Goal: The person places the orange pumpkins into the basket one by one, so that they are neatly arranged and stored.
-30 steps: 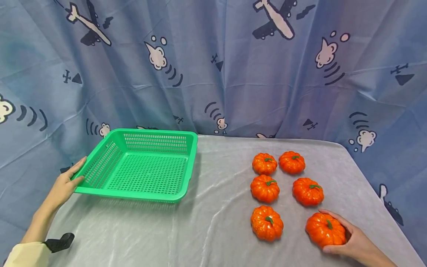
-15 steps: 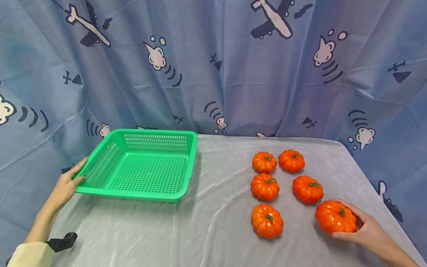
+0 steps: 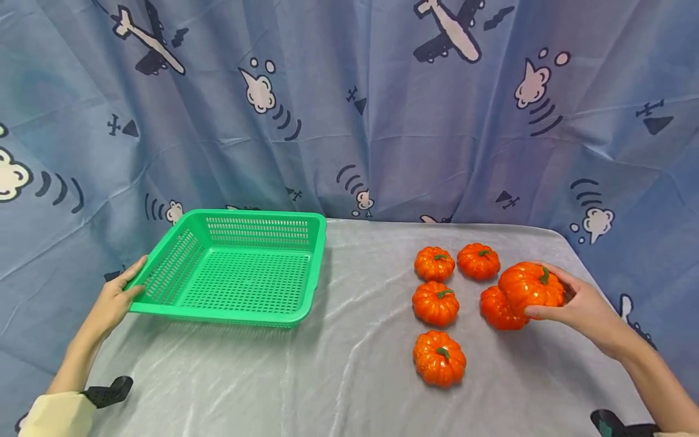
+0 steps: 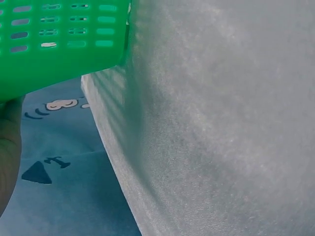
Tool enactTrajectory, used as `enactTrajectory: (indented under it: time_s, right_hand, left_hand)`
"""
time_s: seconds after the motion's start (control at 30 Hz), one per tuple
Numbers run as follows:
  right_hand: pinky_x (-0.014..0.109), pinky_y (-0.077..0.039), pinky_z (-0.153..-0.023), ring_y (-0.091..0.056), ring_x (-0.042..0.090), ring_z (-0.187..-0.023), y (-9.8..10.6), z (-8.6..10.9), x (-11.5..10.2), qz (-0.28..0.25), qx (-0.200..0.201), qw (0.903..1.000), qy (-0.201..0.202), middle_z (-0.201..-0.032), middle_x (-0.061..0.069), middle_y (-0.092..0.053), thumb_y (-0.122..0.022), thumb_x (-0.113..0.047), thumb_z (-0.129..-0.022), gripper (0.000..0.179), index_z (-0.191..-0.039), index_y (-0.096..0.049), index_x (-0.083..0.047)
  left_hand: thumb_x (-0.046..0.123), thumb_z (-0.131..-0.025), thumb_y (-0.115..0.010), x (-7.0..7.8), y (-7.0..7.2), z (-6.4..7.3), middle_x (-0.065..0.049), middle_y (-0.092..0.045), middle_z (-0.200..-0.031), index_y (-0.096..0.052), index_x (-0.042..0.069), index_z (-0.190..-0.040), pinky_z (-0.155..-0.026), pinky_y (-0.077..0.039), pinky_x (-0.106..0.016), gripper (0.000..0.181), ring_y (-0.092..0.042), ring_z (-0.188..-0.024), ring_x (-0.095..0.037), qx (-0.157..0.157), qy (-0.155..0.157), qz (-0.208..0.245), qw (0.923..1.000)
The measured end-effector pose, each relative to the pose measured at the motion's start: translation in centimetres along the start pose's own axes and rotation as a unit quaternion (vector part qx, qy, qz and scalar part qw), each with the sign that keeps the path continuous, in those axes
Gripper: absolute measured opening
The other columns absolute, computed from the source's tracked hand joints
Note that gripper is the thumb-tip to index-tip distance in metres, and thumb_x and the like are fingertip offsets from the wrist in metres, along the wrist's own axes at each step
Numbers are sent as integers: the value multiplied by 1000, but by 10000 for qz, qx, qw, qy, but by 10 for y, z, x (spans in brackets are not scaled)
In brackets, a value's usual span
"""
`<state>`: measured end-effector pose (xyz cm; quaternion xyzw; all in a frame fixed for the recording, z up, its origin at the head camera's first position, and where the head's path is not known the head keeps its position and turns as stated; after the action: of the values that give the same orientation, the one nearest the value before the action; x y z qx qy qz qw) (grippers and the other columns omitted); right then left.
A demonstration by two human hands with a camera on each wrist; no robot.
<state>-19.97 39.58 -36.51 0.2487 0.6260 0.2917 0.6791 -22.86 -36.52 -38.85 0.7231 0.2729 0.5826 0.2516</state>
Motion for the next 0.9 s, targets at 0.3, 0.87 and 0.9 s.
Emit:
enactTrajectory:
  time_s: [0.3,0.87,0.9]
  right_hand:
    - [18,-50,-72,-53,-3,-90,-4,-51,-69,-504,-135,9935,1010,-108,-23,-50,-67,-12,-90,69,-147,-29,-1]
    - [24,-50,-78,-51,18,-102,-63,-135,-191,-1520,-808,9765,1300,-132,15,-45,-70,-17,-88,73,-150,-31,-12]
    - [24,-50,-78,-50,20,-102,-66,-138,-196,-1518,-825,9759,1332,-131,15,-45,-70,-17,-88,73,-149,-32,-12]
  left_hand:
    - [10,-103,-38,-1,1,-2,-25,-14,-155,-15,5,-153,-86,-28,-27,56,-16,-136,-51,-14,166,27,9999]
    - [6,-102,-37,-2,0,-4,-28,-11,-155,-13,2,-152,-93,-28,-57,56,-11,-137,-51,-55,192,270,9994]
    - [4,-102,-38,-2,0,-4,-28,-11,-155,-13,1,-152,-96,-27,-60,56,-10,-137,-51,-42,188,319,9993]
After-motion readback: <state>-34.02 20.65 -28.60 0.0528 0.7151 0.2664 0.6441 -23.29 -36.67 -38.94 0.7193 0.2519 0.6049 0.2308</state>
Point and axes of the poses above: each hand's wrist, its own z-axis away from the middle knuckle, its own y-axis out of the back of the hand, x = y × z, the point moved 4 cm from there along -z, towards the middle knuckle
